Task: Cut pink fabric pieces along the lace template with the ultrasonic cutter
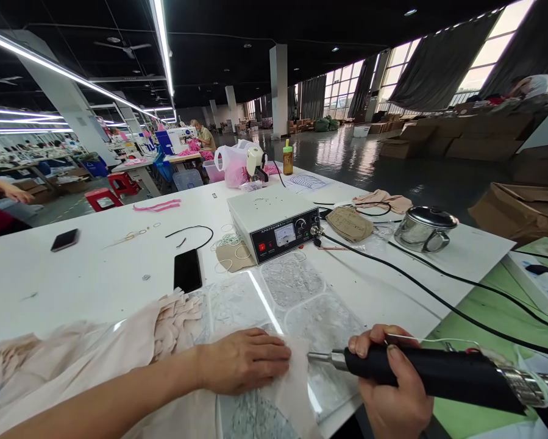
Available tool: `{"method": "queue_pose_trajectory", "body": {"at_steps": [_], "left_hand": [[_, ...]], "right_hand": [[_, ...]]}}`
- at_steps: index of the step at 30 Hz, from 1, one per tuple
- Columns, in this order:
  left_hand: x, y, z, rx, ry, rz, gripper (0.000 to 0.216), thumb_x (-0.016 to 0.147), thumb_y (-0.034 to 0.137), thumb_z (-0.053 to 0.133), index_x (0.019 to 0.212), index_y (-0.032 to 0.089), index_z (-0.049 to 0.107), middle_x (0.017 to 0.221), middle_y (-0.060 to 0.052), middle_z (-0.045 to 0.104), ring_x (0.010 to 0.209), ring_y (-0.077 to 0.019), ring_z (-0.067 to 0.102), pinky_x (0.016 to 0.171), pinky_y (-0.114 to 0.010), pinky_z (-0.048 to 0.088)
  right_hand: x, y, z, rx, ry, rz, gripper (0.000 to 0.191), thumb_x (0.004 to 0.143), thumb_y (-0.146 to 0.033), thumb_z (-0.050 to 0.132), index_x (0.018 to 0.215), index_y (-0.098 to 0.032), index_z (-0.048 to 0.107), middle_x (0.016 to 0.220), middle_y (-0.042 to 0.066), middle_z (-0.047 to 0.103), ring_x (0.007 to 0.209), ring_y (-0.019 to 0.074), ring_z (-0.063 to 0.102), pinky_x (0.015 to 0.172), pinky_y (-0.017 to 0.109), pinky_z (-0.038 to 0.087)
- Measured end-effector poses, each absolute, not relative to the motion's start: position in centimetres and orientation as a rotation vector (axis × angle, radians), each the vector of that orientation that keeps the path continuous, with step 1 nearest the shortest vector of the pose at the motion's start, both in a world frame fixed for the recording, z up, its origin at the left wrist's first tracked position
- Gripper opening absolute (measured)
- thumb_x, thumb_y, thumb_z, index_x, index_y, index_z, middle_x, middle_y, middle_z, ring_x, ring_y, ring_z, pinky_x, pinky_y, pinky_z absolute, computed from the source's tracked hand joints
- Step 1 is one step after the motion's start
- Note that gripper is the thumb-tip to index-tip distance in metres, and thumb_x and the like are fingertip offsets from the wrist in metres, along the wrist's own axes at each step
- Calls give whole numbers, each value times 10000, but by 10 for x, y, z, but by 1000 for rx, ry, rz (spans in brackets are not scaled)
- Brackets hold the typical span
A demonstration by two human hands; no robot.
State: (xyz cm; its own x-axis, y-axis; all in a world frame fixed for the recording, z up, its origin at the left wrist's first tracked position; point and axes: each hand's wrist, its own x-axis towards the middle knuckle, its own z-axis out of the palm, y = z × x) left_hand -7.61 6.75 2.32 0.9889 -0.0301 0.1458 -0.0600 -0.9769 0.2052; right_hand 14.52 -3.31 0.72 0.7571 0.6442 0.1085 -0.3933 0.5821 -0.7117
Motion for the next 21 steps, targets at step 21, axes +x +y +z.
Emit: {"method": "queue_pose_trajectory", "body": {"at_steps": [21], "left_hand": [[-47, 75, 16, 2802, -18, 266, 381, 893, 99, 413, 1256, 131, 525, 1197, -112, 642, 1121, -227, 570, 970, -352, 435]], "right_hand": [[143, -34, 7, -774, -497, 681, 132, 755, -328, 594, 794, -212, 544, 699, -30, 466, 493, 115, 500, 491, 318, 474]]}}
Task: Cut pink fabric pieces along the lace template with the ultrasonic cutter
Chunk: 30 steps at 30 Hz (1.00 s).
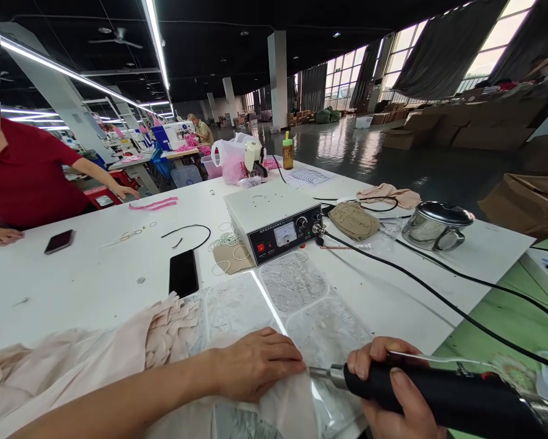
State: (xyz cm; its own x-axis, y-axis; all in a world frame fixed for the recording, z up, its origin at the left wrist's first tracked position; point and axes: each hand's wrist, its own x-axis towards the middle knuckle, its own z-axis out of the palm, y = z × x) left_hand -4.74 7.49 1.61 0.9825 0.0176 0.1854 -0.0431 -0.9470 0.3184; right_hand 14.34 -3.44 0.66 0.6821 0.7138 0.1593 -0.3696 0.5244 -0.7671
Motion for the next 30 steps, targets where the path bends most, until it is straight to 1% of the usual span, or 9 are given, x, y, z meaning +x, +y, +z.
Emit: {"method": "queue_pose_trajectory", "body": {"at_steps": [11, 17, 19, 21, 26, 30], "left_hand": [[-44, 73, 16, 2871, 14, 198, 300, 940, 114, 422, 1227, 119, 510, 1124, -124, 632, 1100, -221, 568, 967, -316, 433], [-42, 74, 15, 2893, 35, 190, 247, 956, 117, 422, 1180, 138, 524, 1088, -110, 624, 1051, -203, 586, 949, -299, 447], [-42, 75, 15, 2891, 19, 223, 242, 947, 107, 437, 1170, 133, 528, 1075, -114, 631, 1065, -207, 585, 948, -304, 453], [-43, 75, 15, 2899, -24, 254, 255, 944, 97, 441, 1185, 118, 524, 1102, -125, 638, 1112, -215, 571, 959, -314, 450], [-45, 78, 14, 2969, -135, 239, 278, 994, 130, 391, 1237, 90, 521, 1290, -125, 595, 1223, -215, 514, 995, -322, 420], [-47, 80, 14, 2979, -171, 223, 270, 995, 141, 399, 1212, 82, 548, 1319, -98, 584, 1238, -222, 505, 1011, -322, 398]], "right_hand": [[148, -40, -2, -804, -532, 727, 191, 747, -363, 654, 827, -232, 541, 717, -30, 469, 517, 127, 511, 516, 349, 500], [148, -41, -4, -800, -570, 718, 160, 771, -338, 632, 859, -238, 543, 733, -24, 472, 541, 132, 521, 532, 355, 512], [146, -42, -5, -803, -580, 705, 149, 786, -333, 619, 872, -238, 543, 741, -23, 472, 549, 131, 520, 537, 353, 513], [145, -43, -5, -809, -588, 683, 130, 805, -325, 598, 880, -235, 541, 746, -22, 471, 556, 131, 523, 546, 351, 514], [145, -44, -7, -800, -637, 658, 116, 827, -307, 576, 905, -230, 539, 746, -13, 493, 572, 141, 543, 551, 347, 515], [144, -45, -8, -802, -649, 672, 113, 831, -302, 583, 905, -233, 531, 746, -16, 502, 578, 140, 557, 566, 349, 522]]}}
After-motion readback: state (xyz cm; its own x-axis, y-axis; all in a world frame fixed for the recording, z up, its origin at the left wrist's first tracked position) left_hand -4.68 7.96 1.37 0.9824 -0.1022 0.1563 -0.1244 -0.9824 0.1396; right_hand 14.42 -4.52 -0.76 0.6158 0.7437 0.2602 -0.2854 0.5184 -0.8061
